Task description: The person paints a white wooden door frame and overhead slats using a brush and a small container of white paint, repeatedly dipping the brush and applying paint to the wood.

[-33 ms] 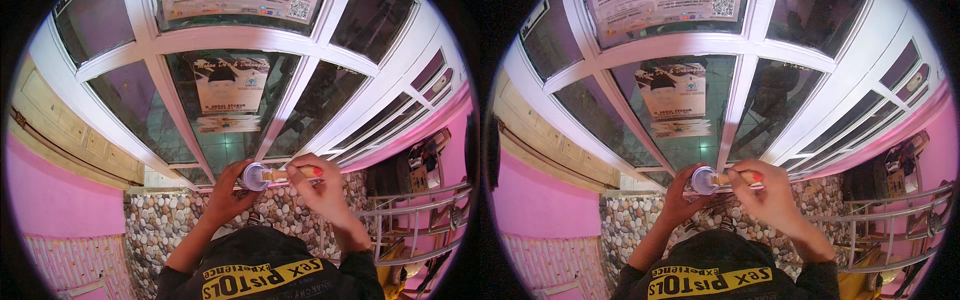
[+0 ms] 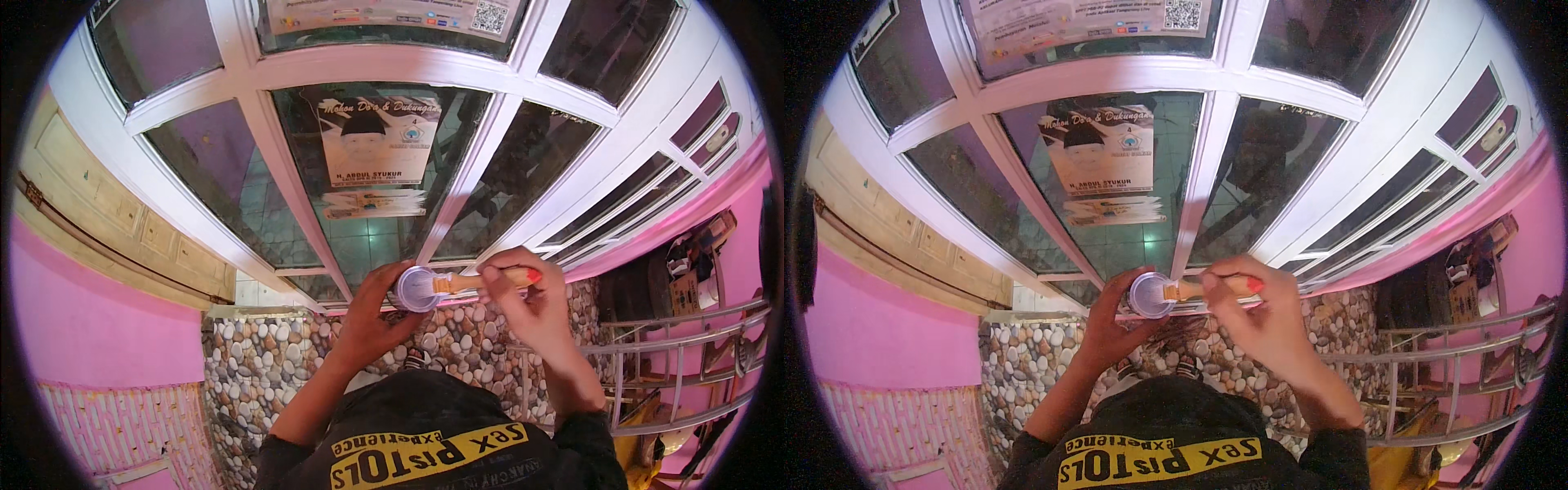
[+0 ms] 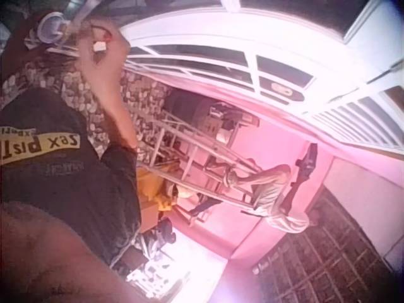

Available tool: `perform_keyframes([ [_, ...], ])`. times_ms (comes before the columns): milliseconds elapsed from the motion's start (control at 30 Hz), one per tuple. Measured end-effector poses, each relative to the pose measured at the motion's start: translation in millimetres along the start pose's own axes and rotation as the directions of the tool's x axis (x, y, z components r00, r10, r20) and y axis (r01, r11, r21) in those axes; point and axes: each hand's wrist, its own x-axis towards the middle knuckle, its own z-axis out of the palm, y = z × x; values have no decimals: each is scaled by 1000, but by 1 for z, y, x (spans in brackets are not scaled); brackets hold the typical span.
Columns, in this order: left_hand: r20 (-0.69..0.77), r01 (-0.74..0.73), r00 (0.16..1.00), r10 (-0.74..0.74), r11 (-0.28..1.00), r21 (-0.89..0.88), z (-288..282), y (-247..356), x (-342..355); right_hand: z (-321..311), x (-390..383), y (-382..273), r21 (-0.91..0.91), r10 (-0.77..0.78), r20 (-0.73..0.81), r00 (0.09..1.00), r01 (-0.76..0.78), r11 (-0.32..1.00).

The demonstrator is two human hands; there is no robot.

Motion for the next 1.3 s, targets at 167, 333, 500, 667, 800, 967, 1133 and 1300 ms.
perform_keyframes([
  [167,1,20,1000,-20,1000,11,0,-2,2,-10,-2,15,370,281,-113,953,-222,902],
  [333,-7,2,1000,-2,1000,20,0,-1,4,-12,-6,48,617,357,-135,924,-204,760],
  [500,-16,-14,1000,14,1000,5,1,3,5,-8,-15,61,813,514,-42,857,-270,516],
  [667,4,-7,1000,6,1000,10,4,2,12,-11,-19,69,850,565,21,825,-312,424],
  [800,-2,34,999,-34,999,28,10,-4,6,-23,-24,92,854,604,90,792,-373,362],
  [967,-11,163,987,-163,986,17,19,1,0,-76,-7,51,877,424,-52,904,-161,452],
  [1133,-49,98,994,-95,993,68,48,-51,-19,-167,10,-32,650,71,-402,913,229,724],
  [1300,-101,29,995,-11,984,175,66,-65,-27,-255,39,-123,91,-418,-641,644,604,791],
])
